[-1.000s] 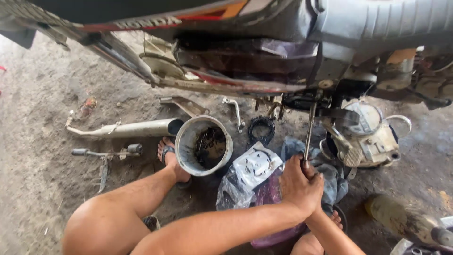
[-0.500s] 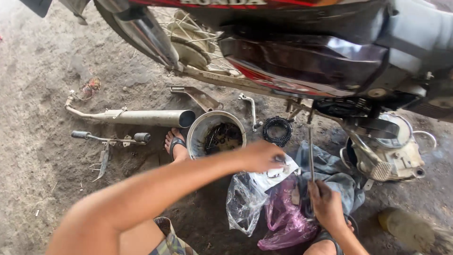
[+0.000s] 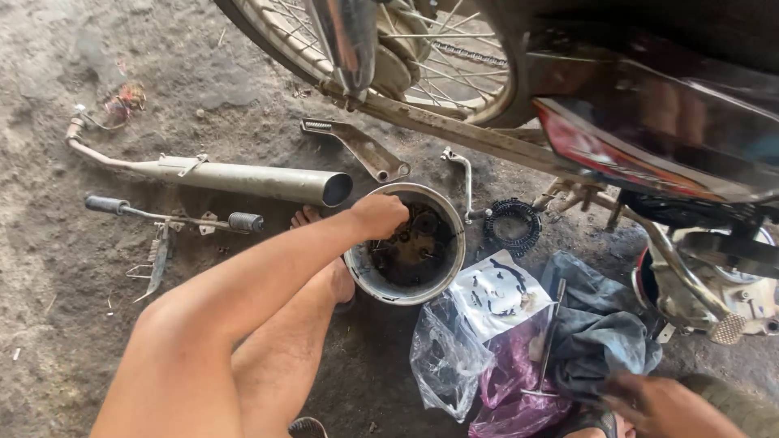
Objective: The person crouches beside a Honda motorcycle and works on the engine's lower side, using a socket wrench on a bolt. They handle small parts, dip components into a bucket of dark liquid, and fit a round filter-like part back onto the engine.
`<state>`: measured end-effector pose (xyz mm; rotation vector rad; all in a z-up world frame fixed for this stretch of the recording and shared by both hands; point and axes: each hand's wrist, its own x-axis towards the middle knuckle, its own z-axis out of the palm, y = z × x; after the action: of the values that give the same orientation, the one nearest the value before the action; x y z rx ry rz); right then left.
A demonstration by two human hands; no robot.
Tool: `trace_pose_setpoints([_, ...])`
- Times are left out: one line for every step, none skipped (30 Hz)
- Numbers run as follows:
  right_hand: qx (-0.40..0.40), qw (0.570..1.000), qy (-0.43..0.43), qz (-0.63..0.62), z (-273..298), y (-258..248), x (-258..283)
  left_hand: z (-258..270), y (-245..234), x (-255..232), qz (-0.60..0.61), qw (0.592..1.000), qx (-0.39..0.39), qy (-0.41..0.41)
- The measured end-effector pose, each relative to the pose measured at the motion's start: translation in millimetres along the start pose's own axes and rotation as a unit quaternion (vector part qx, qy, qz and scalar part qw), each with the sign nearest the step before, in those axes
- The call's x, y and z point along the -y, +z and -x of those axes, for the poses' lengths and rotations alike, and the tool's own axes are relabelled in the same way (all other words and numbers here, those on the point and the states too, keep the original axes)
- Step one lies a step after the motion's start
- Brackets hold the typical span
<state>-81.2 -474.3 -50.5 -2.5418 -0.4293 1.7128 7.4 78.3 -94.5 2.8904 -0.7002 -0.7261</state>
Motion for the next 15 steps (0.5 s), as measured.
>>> trace_pose_setpoints([0.012, 0.999, 0.022, 0.028, 12.7, -20.7, 13.1, -1.9, 11.4, 1.4, -0.007, 1.000, -0.015, 0.003])
trace_pose_setpoints([0.024, 0.997, 0.043, 0.052, 24.9, -39.4, 26.2, -5.0, 21.7, 2.7, -0.016, 0.999, -0.029, 0.008])
trace_pose_setpoints([0.026, 0.997, 0.046, 0.050, 26.6, -57.1, 41.2, -8.8, 31.9, 5.3, -0.014, 0.999, -0.027, 0.012])
trace_pose_setpoints([-0.012, 0.998, -0.013, 0.055, 28.5, -72.9, 55.7, -11.8, 43.0, 6.7, -0.014, 0.999, -0.042, 0.005])
trace_pose_setpoints([-0.052, 0.994, -0.071, 0.058, 30.2, -88.4, 69.5, -14.6, 54.5, 7.2, -0.015, 0.998, -0.057, -0.002])
trace_pose_setpoints([-0.048, 0.995, -0.069, 0.056, 24.5, -108.5, 100.0, -15.5, 60.0, 7.7, -0.012, 0.998, -0.054, 0.000])
trace_pose_setpoints([-0.067, 0.990, -0.067, 0.104, 18.6, -128.2, 130.2, -16.1, 65.6, 7.8, -0.003, 0.998, -0.057, -0.008])
trace_pose_setpoints([-0.084, 0.983, -0.066, 0.152, 12.7, -147.9, 160.1, -15.8, 72.2, 6.6, 0.007, 0.998, -0.060, -0.018])
trace_pose_setpoints([-0.079, 0.983, -0.065, 0.151, -3.3, -148.2, 175.2, -18.4, 83.7, 4.3, 0.011, 0.998, -0.057, -0.017])
trace_pose_setpoints([-0.124, 0.973, -0.060, 0.185, -20.1, -152.3, 191.5, -21.7, 91.4, 5.5, 0.001, 0.999, -0.037, -0.038])
trace_pose_setpoints([-0.169, 0.960, -0.054, 0.218, -36.1, -156.5, 207.8, -24.8, 98.5, 6.2, -0.008, 0.998, -0.017, -0.059])
trace_pose_setpoints([-0.170, 0.959, -0.057, 0.220, -43.8, -153.3, 218.8, -23.8, 99.0, 6.3, -0.009, 0.998, -0.017, -0.063])
trace_pose_setpoints([-0.220, 0.953, -0.073, 0.198, -51.8, -150.2, 229.4, -23.4, 99.7, 6.4, -0.012, 0.997, -0.034, -0.067])
trace_pose_setpoints([-0.266, 0.945, -0.086, 0.173, -59.0, -143.8, 238.4, -22.8, 103.4, 3.1, -0.013, 0.996, -0.048, -0.068])
trace_pose_setpoints([-0.262, 0.945, -0.086, 0.173, -58.5, -133.9, 242.8, -22.3, 111.4, 3.2, -0.012, 0.997, -0.045, -0.068])
